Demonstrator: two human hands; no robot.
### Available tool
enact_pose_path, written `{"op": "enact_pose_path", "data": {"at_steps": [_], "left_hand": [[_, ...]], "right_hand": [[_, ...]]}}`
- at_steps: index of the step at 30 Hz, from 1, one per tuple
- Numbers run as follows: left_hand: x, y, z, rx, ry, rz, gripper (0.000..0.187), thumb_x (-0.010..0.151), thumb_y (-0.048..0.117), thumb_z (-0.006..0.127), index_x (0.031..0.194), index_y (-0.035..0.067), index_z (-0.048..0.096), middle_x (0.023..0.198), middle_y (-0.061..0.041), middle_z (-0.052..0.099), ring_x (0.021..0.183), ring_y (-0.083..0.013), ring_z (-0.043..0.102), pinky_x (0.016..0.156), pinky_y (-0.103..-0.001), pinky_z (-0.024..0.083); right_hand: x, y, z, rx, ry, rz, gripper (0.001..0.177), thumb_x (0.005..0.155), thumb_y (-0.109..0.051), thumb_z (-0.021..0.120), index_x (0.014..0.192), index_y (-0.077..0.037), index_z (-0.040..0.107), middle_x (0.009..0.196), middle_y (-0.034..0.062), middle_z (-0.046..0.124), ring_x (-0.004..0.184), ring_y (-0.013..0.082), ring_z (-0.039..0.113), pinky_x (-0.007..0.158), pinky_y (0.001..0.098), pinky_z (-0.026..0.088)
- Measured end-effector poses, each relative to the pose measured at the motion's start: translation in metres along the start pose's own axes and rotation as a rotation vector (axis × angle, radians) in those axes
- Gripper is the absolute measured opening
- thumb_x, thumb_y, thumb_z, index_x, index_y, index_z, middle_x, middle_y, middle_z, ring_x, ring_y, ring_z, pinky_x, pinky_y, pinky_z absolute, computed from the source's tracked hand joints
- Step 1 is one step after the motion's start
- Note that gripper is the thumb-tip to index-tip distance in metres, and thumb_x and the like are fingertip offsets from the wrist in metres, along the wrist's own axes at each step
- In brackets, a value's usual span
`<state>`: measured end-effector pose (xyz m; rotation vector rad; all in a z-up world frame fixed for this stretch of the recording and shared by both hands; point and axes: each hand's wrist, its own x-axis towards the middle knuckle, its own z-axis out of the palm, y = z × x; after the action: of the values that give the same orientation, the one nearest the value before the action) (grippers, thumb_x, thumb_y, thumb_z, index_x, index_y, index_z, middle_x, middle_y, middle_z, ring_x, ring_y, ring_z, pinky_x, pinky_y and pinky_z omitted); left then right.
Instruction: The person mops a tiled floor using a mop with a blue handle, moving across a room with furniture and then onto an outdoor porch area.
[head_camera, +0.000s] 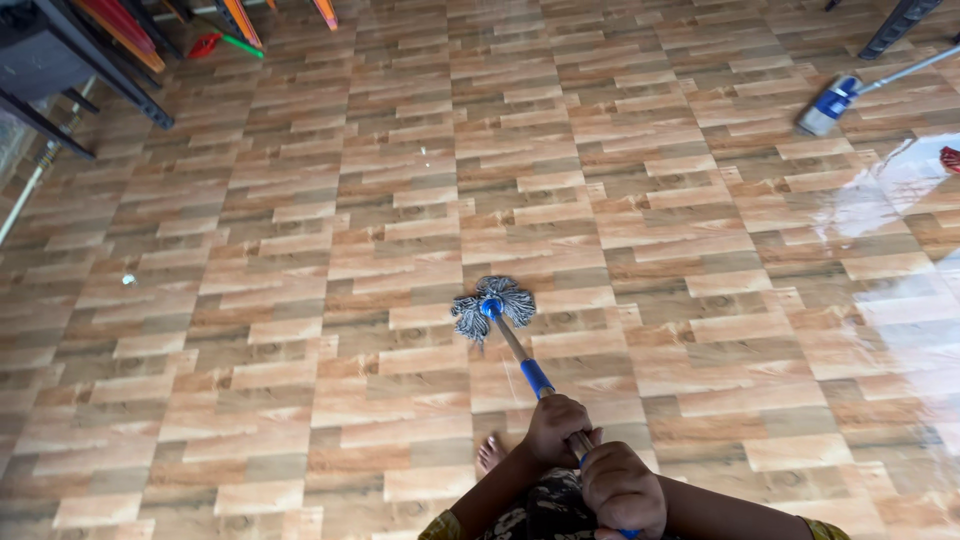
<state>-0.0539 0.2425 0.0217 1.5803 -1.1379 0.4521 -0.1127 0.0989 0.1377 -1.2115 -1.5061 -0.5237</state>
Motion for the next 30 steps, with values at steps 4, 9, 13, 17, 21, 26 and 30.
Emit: {"op": "enact_pose_path", "data": {"at_steps": [4,9,13,17,21,26,30], "left_hand": [[0.017,-0.058,-0.046,0.025,-0.008,0.023,0.028,0.081,0.007,0.077,0.072,0.010,0.051,0.064,-0.007,0.053,0.055,-0.0267,0.054,0.055,-0.040,0.040],[0.035,-0.129,-0.092,-0.028,-0.043,0.027,0.024,0.083,0.007,0.075,0.074,0.009,0.053,0.065,-0.007,0.054,0.057,-0.0270,0.057,0.056,-0.039,0.045],[0.033,-0.181,-0.108,0.046,-0.093,0.011,0.022,0.084,0.008,0.073,0.073,0.009,0.055,0.066,-0.008,0.056,0.060,-0.0283,0.060,0.059,-0.040,0.048],[0.009,-0.224,-0.113,0.241,-0.222,-0.139,0.021,0.085,0.011,0.072,0.075,0.009,0.054,0.074,-0.009,0.060,0.076,-0.0301,0.062,0.075,-0.043,0.052],[-0.045,-0.231,-0.104,0.296,-0.381,-0.390,0.018,0.085,0.018,0.073,0.083,0.009,0.058,0.092,-0.009,0.064,0.095,-0.0300,0.064,0.079,-0.043,0.055],[-0.076,-0.205,-0.085,0.332,-0.402,-0.469,0.033,0.077,0.030,0.082,0.084,0.009,0.058,0.100,-0.010,0.065,0.102,-0.0332,0.064,0.079,-0.043,0.054],[-0.060,-0.173,-0.058,0.400,-0.393,-0.464,0.037,0.079,0.033,0.084,0.083,0.009,0.057,0.092,-0.011,0.063,0.093,-0.0342,0.063,0.080,-0.044,0.053]], "right_hand": [[0.019,0.063,0.002,-0.077,0.031,0.064,0.024,0.092,-0.011,0.066,0.073,-0.008,0.053,0.070,0.0062,0.058,0.057,0.0234,0.062,0.057,0.0383,0.049],[0.018,0.139,0.002,-0.147,0.020,0.170,0.021,0.089,-0.009,0.067,0.073,-0.007,0.054,0.068,0.0072,0.059,0.055,0.0237,0.061,0.055,0.0380,0.048],[-0.010,0.181,0.005,-0.262,-0.007,0.411,0.021,0.089,-0.012,0.069,0.073,-0.010,0.056,0.068,0.0061,0.060,0.061,0.0231,0.063,0.060,0.0386,0.051],[-0.040,0.201,0.002,-0.459,-0.180,0.542,0.015,0.089,-0.019,0.069,0.084,-0.009,0.060,0.087,0.0079,0.067,0.086,0.0290,0.069,0.082,0.0436,0.056],[-0.067,0.198,0.022,-0.473,-0.500,0.685,0.021,0.086,-0.027,0.074,0.093,-0.008,0.066,0.107,0.0095,0.070,0.105,0.0276,0.068,0.089,0.0466,0.053],[-0.100,0.172,0.037,-0.541,-0.611,0.608,0.028,0.085,-0.024,0.071,0.109,-0.011,0.068,0.121,0.0042,0.071,0.128,0.0238,0.065,0.097,0.0416,0.053],[-0.113,0.138,0.016,-0.578,-0.564,0.565,0.026,0.080,-0.029,0.076,0.097,-0.011,0.068,0.106,0.0059,0.071,0.115,0.0258,0.067,0.093,0.0448,0.053]]}}
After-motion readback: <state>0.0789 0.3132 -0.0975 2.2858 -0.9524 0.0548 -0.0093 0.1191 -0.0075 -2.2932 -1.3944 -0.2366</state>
